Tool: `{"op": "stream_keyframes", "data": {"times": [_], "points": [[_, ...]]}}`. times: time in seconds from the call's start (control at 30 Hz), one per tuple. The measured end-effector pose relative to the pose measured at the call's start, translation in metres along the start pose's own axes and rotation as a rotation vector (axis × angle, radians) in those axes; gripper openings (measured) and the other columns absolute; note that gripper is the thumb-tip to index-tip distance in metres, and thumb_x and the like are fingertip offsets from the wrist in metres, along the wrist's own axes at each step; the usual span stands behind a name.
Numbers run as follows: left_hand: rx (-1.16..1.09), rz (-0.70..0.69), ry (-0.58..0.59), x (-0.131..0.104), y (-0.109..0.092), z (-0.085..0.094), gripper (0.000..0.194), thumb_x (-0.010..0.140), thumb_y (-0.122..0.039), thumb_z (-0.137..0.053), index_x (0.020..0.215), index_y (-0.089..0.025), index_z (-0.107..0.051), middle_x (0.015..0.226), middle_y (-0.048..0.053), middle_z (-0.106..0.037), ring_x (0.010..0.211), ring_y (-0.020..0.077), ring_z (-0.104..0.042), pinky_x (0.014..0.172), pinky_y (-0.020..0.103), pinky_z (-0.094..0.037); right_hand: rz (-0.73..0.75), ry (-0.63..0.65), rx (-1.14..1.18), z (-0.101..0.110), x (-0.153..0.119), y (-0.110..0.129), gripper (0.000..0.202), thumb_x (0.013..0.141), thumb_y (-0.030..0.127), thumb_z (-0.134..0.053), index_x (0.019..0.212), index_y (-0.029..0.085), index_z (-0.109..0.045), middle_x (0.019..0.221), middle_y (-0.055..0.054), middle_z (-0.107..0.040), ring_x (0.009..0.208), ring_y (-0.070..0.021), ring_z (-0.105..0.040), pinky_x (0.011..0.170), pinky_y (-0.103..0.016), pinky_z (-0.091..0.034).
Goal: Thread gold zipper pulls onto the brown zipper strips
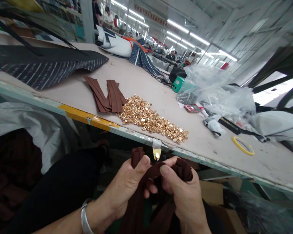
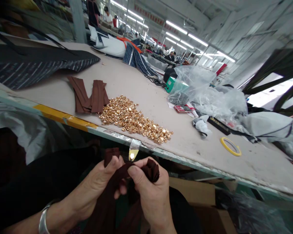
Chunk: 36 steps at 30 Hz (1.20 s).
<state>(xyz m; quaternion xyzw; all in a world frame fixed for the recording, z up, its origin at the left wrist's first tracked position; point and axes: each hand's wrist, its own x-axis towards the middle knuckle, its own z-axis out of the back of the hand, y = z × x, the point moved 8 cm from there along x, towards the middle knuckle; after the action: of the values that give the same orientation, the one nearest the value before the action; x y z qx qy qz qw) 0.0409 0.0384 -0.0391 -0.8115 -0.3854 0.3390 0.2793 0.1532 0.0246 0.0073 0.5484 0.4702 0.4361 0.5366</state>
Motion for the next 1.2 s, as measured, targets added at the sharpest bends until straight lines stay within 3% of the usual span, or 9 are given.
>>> {"op": "stream_keyframes", "data": {"times": [0.13, 0.33, 0.57, 0.63, 0.73, 0.9, 0.97, 1.07, 1.2], "points": [[0.149, -0.106, -0.172, 0.001, -0.014, 0.015, 0.048, 0.076, -0.061, -0.065, 0.067, -0.014, -0.061, 0.059, 0.001, -0.059, 0.054, 0.0114, -0.055, 0.051, 0.021, -0.042, 0.023, -0.016, -0.098, 0.008, -0.002, -0.002, 0.016, 0.08, 0.035, -0.074, 0.078, 0.019, -0.071, 0.054, 0.005, -0.055, 0.046, -0.006, -0.041, 0.045, -0.019, -0.037], [0.335, -0.269, -0.023, -0.005, -0.034, 0.002, 0.028, 0.079, -0.043, -0.07, 0.075, -0.017, -0.061, 0.061, -0.005, -0.051, 0.053, 0.0067, -0.042, 0.05, 0.017, -0.034, 0.187, 0.017, -0.404, 0.001, -0.005, 0.018, 0.012, 0.087, 0.029, -0.065, 0.079, 0.02, -0.07, 0.065, 0.003, -0.063, 0.057, -0.0102, -0.054, 0.052, -0.02, -0.044], [0.1, -0.024, -0.03, 0.0, -0.012, 0.005, 0.031, 0.082, -0.045, -0.066, 0.073, -0.019, -0.053, 0.05, -0.011, -0.03, 0.044, 0.0046, -0.018, 0.041, 0.017, -0.017, 0.725, 0.144, -0.632, -0.025, -0.026, 0.048, 0.02, 0.082, 0.003, -0.06, 0.09, 0.021, -0.066, 0.078, -0.002, -0.07, 0.072, -0.0155, -0.067, 0.067, -0.024, -0.052], [0.062, 0.039, -0.024, 0.0, -0.008, 0.003, 0.031, 0.081, -0.046, -0.067, 0.074, -0.019, -0.053, 0.047, -0.012, -0.028, 0.042, 0.0042, -0.016, 0.04, 0.017, -0.017, 0.665, 0.095, -0.583, -0.019, -0.023, 0.044, 0.019, 0.083, 0.005, -0.061, 0.089, 0.022, -0.066, 0.079, -0.002, -0.07, 0.073, -0.0156, -0.067, 0.067, -0.024, -0.052], [0.042, 0.05, 0.039, -0.002, -0.008, -0.003, 0.028, 0.077, -0.041, -0.073, 0.076, -0.018, -0.057, 0.047, -0.011, -0.036, 0.042, 0.0035, -0.022, 0.04, 0.015, -0.02, 0.414, -0.021, -0.397, -0.003, -0.012, 0.029, 0.009, 0.084, 0.014, -0.066, 0.085, 0.023, -0.067, 0.077, 0.001, -0.067, 0.069, -0.0141, -0.063, 0.062, -0.023, -0.049], [-0.051, 0.066, -0.009, -0.004, -0.007, 0.002, 0.025, 0.075, -0.036, -0.075, 0.078, -0.017, -0.059, 0.042, -0.012, -0.034, 0.039, 0.0025, -0.02, 0.039, 0.015, -0.019, 0.143, 0.024, -0.156, -0.005, -0.004, 0.008, 0.011, 0.079, 0.026, -0.073, 0.074, 0.018, -0.068, 0.076, -0.001, -0.064, 0.069, -0.0132, -0.058, 0.063, -0.023, -0.046], [-0.038, 0.068, 0.006, -0.003, -0.008, 0.001, 0.024, 0.079, -0.037, -0.07, 0.075, -0.016, -0.06, 0.04, -0.011, -0.035, 0.037, 0.0021, -0.022, 0.039, 0.016, -0.016, -0.016, 0.012, 0.035, -0.004, -0.002, -0.006, 0.017, 0.08, 0.033, -0.072, 0.076, 0.017, -0.069, 0.066, 0.001, -0.059, 0.055, -0.0086, -0.049, 0.05, -0.02, -0.04], [0.0, 0.028, -0.013, 0.0, -0.015, 0.002, 0.024, 0.081, -0.035, -0.068, 0.071, -0.014, -0.059, 0.051, -0.006, -0.048, 0.037, 0.0008, -0.028, 0.038, 0.016, -0.015, -0.251, 0.027, 0.31, -0.007, -0.003, -0.025, 0.026, 0.081, 0.04, -0.069, 0.074, 0.015, -0.067, 0.047, 0.009, -0.038, 0.038, -0.0019, -0.021, 0.036, -0.015, -0.021], [0.068, 0.015, -0.08, 0.001, -0.02, 0.003, 0.025, 0.075, -0.032, -0.069, 0.065, -0.015, -0.054, 0.057, -0.005, -0.051, 0.038, 0.0007, -0.032, 0.037, 0.015, -0.015, -0.364, 0.034, 0.464, -0.01, 0.0, -0.034, 0.027, 0.075, 0.03, -0.072, 0.065, 0.017, -0.05, 0.054, 0.008, -0.047, 0.036, 0.0006, -0.017, 0.033, -0.012, -0.017]]}}
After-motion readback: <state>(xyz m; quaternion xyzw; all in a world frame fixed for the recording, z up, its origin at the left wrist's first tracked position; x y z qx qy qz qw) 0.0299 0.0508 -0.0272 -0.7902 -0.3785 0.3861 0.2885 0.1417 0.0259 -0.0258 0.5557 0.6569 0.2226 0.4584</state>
